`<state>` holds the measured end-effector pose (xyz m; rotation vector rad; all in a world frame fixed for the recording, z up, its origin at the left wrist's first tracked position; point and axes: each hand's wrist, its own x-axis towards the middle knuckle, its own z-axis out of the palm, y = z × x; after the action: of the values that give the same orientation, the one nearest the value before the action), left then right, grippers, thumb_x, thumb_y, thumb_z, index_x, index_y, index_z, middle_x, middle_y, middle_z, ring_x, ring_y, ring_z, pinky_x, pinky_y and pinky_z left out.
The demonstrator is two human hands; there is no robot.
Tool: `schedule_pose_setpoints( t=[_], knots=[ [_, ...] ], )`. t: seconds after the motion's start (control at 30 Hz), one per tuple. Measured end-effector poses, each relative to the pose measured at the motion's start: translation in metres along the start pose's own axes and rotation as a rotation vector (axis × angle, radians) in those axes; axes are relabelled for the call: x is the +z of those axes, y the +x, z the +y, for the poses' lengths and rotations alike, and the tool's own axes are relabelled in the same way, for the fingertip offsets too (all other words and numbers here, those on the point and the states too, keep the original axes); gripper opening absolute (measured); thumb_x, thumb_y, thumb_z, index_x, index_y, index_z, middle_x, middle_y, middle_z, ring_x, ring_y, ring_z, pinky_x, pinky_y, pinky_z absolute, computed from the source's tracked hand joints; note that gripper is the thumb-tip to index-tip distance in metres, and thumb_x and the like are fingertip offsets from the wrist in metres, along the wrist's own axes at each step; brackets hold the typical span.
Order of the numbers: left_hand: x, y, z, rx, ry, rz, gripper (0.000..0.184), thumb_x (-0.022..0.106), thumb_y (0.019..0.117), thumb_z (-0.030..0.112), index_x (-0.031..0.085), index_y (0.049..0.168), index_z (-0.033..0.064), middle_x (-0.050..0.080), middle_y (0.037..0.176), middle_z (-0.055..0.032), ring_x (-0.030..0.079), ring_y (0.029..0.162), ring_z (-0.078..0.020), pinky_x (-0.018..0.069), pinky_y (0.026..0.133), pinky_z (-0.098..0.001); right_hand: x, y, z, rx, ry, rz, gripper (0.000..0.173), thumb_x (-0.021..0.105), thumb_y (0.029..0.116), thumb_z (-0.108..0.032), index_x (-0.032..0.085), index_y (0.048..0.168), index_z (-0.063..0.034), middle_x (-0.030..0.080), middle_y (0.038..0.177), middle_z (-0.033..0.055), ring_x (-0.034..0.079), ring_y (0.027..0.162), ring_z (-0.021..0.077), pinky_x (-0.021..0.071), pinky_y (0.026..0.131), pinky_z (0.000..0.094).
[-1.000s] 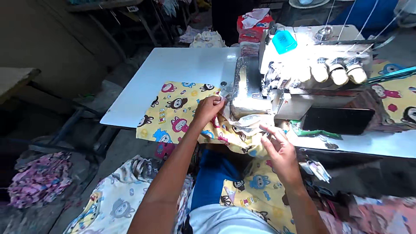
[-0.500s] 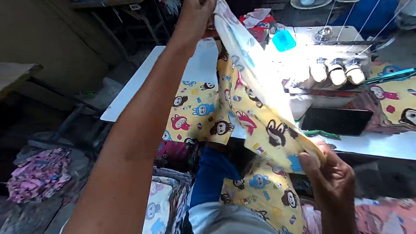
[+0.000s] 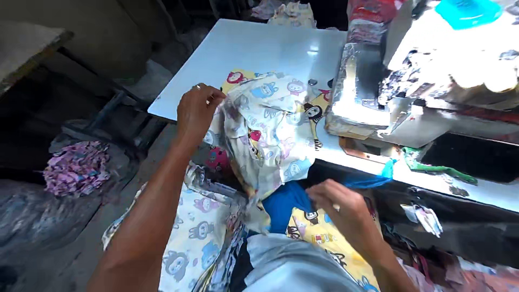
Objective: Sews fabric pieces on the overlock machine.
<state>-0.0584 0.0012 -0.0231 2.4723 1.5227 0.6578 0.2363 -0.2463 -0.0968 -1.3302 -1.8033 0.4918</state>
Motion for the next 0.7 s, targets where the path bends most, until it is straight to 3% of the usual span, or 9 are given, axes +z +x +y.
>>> schedule_pose_setpoints(
  t=[0.1, 0.23, 0.33, 0.43, 0.5, 0.6, 0.7],
  knots=[
    [0.012, -0.047, 0.014, 0.089, -0.138, 0.072, 0.024, 0.056, 0.1040, 0.011, 0.070, 0.115, -0.0045, 0.069, 0.112, -0.0228, 0.069, 0.099, -0.0342, 0.0551, 0.091, -0.0501, 0.008, 0.035, 0.013, -0.014, -0.066, 0.082, 0.018, 0.061, 0.1012, -0.015, 0.075, 0.104, -0.0043, 0.072, 0.094, 0.0076, 0.068, 0.074, 0.0130, 0.0585, 0.066, 0.0288],
    [0.031, -0.081, 0.019, 0.095, -0.250, 0.192, 0.021, 0.059, 0.1022, 0.012, 0.073, 0.110, -0.0020, 0.071, 0.108, -0.0169, 0.069, 0.094, -0.0193, 0.0558, 0.088, -0.0338, 0.034, 0.084, 0.018, -0.138, -0.096, 0.153, 0.012, 0.066, 0.0975, -0.008, 0.075, 0.103, -0.0028, 0.067, 0.096, 0.0116, 0.066, 0.077, 0.0197, 0.0559, 0.065, 0.0345],
    [0.042, -0.088, 0.021, 0.068, -0.286, 0.242, 0.020, 0.060, 0.1021, 0.013, 0.074, 0.109, 0.0001, 0.071, 0.108, -0.0133, 0.069, 0.095, -0.0128, 0.0552, 0.088, -0.0260, 0.060, 0.111, 0.017, -0.141, -0.208, 0.108, 0.014, 0.071, 0.0945, -0.009, 0.076, 0.107, -0.0054, 0.066, 0.101, 0.0150, 0.066, 0.070, 0.0272, 0.0541, 0.055, 0.0427],
    [0.053, -0.085, 0.018, 0.077, -0.277, 0.238, 0.019, 0.063, 0.1008, 0.013, 0.074, 0.110, 0.0017, 0.070, 0.111, -0.0133, 0.069, 0.096, -0.0156, 0.0556, 0.089, -0.0289, 0.074, 0.120, 0.017, -0.082, -0.279, 0.019, 0.008, 0.073, 0.0930, -0.009, 0.076, 0.101, -0.0066, 0.066, 0.105, 0.0158, 0.065, 0.066, 0.0314, 0.0525, 0.053, 0.0484],
    [0.060, -0.081, 0.010, 0.073, -0.216, 0.204, 0.020, 0.065, 0.0994, 0.013, 0.074, 0.113, 0.0018, 0.069, 0.117, -0.0166, 0.067, 0.104, -0.0276, 0.0521, 0.093, -0.0416, 0.061, 0.120, 0.015, -0.041, -0.189, -0.010, 0.008, 0.068, 0.0960, -0.006, 0.074, 0.102, -0.0046, 0.067, 0.105, 0.0153, 0.066, 0.067, 0.0297, 0.0547, 0.056, 0.0480],
    [0.069, -0.078, -0.003, 0.028, -0.126, 0.161, 0.019, 0.068, 0.0977, 0.013, 0.074, 0.113, 0.0033, 0.068, 0.121, -0.0174, 0.064, 0.110, -0.0369, 0.0511, 0.095, -0.0521, 0.008, 0.109, 0.012, 0.010, 0.081, 0.028, 0.014, 0.058, 0.1033, -0.008, 0.065, 0.112, -0.0005, 0.070, 0.093, 0.0102, 0.067, 0.062, 0.0146, 0.0606, 0.058, 0.0330],
    [0.070, -0.078, 0.004, 0.036, -0.159, 0.186, 0.016, 0.067, 0.0984, 0.014, 0.075, 0.105, 0.0014, 0.069, 0.115, -0.0172, 0.068, 0.100, -0.0314, 0.0545, 0.089, -0.0482, -0.042, 0.093, 0.008, 0.046, 0.069, 0.149, 0.015, 0.057, 0.1046, -0.014, 0.064, 0.113, -0.0031, 0.073, 0.086, 0.0025, 0.071, 0.070, 0.0074, 0.0619, 0.066, 0.0257]
  ],
)
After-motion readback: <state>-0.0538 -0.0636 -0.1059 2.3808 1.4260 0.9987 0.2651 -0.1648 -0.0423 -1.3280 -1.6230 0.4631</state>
